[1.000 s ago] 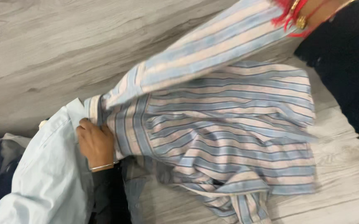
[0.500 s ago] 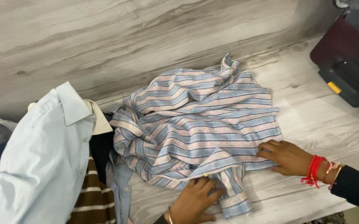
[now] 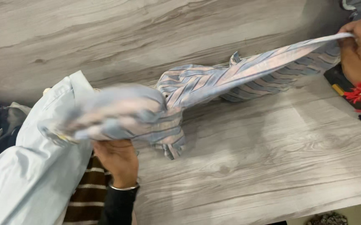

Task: The person buttons the front and cuffs of a striped shirt by hand and then folds the shirt into a rectangular shape before placing it into a suitcase.

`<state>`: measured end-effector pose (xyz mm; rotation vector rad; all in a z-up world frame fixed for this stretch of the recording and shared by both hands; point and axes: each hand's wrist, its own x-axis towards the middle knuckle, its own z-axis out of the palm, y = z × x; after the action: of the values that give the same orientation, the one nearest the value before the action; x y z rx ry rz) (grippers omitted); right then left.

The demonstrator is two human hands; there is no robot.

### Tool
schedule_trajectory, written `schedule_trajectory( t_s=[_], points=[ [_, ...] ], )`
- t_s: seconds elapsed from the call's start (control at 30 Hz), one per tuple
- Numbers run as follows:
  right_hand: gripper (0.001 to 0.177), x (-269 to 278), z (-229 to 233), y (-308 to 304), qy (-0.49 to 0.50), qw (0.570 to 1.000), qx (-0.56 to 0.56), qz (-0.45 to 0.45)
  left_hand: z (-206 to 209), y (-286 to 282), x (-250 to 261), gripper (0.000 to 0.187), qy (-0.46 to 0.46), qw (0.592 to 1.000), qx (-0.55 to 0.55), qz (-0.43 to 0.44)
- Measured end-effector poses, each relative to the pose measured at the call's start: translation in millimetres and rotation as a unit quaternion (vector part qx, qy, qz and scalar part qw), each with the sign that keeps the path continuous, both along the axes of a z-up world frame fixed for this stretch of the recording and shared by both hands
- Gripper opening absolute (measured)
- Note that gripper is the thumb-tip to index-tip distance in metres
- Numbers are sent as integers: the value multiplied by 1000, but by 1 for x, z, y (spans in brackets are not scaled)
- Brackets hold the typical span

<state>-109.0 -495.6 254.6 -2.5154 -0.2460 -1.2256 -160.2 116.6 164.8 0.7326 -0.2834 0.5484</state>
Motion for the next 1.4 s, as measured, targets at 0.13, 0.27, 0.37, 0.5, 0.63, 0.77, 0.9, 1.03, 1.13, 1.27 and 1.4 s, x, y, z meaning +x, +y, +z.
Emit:
schedule_trajectory(
  t_s=[0.13, 0.27, 0.37, 0.5, 0.63, 0.77, 0.9, 1.03, 1.13, 1.27, 1.4],
  points=[
    [10, -13, -70, -74, 119, 981, -99, 119, 69, 58, -41, 40, -133, 990, -29, -34],
    [25, -21, -159, -158, 385, 836, -118, 374, 118, 93, -100, 29, -21, 995, -37, 92],
    [34, -37, -185, -180, 536, 770, -45, 344, 133, 101, -122, 25, 156, 960, 145, 181],
    [44, -60, -176, -176, 653, 739, 33, 161, 147, 92, -124, 31, 567, 487, 662, 49],
    [46, -37, -121, -58, 571, 817, -1, 80, 119, 40, -87, 45, 405, 490, 771, 38],
    [85, -31, -130, 85, 464, 854, -182, 147, 29, -62, -31, 59, -72, 593, 802, 4],
    [121, -45, -155, 118, 532, 787, -312, -6, -52, -105, -58, 65, -139, 524, 833, -111],
    [112, -65, -163, 77, 621, 725, -295, -42, -53, -92, -96, 51, -59, 412, 870, -264],
    [113, -67, -150, 57, 576, 764, -291, 13, -7, -75, -83, 40, -22, 407, 775, -482],
    [67, -47, -132, 51, 662, 714, -222, -53, 22, -74, -47, 28, 20, 539, 712, -450],
    [74, -4, -135, 58, 499, 822, -245, -120, -29, -115, -20, 32, -67, 599, 779, -173]
  ],
)
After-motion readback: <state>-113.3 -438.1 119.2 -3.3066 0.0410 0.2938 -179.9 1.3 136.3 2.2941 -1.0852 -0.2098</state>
